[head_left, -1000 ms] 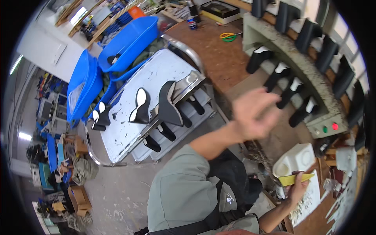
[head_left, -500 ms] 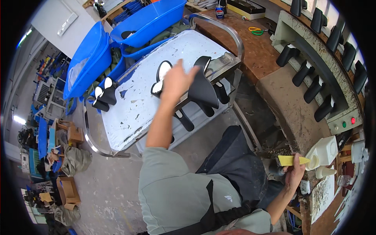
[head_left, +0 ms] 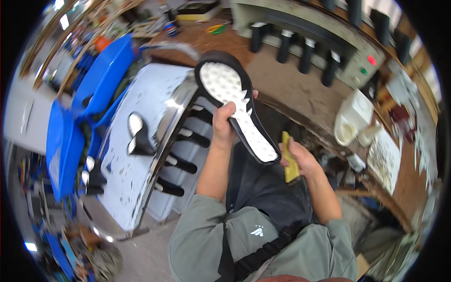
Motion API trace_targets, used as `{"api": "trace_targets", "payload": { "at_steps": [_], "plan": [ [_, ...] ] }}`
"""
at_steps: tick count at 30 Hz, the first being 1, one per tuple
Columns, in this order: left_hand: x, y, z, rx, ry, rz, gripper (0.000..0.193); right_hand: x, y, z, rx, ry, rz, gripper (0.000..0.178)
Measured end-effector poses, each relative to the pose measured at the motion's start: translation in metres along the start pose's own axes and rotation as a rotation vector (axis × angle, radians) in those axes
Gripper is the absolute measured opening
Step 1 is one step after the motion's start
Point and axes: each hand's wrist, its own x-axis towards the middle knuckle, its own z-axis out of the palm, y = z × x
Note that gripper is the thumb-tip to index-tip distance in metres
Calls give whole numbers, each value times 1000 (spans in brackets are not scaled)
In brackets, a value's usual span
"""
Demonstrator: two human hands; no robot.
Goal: The recorder uses a brush to apply white adhesive/glue to the black soles of shoe components.
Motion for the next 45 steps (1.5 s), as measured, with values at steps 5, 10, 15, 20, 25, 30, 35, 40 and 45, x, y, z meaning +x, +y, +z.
{"api": "trace_targets", "payload": {
  "at_steps": [5,10,15,20,25,30,35,40,45],
  "plan": [
    [-11,-56,40,167,-118,-274,103,-21,-5,-19,61,147,-71,29],
    [-30,-102,62,242,-20,-415,88,-63,-20,-54,-577,420,-44,42],
    [-32,-148,59,678,-158,-269,61,-124,-35,-120,-160,907,-303,33],
    [-33,-204,52,1262,-316,-42,60,-113,-50,-160,-187,1007,-676,27],
    [-27,-204,57,1127,-417,-165,42,-102,-40,-171,-616,1160,-533,18],
    [-36,-197,66,1068,-300,-292,32,-96,-42,-174,-770,1165,-543,17],
    [-53,-211,33,1364,-388,-36,37,-93,-44,-173,-798,1135,-522,16],
    [-49,-204,47,1063,-275,-380,51,-89,-40,-178,-895,1122,-555,16],
    [-53,-220,41,1043,-253,145,70,-95,-41,-177,-374,1099,-483,14]
  ]
}}
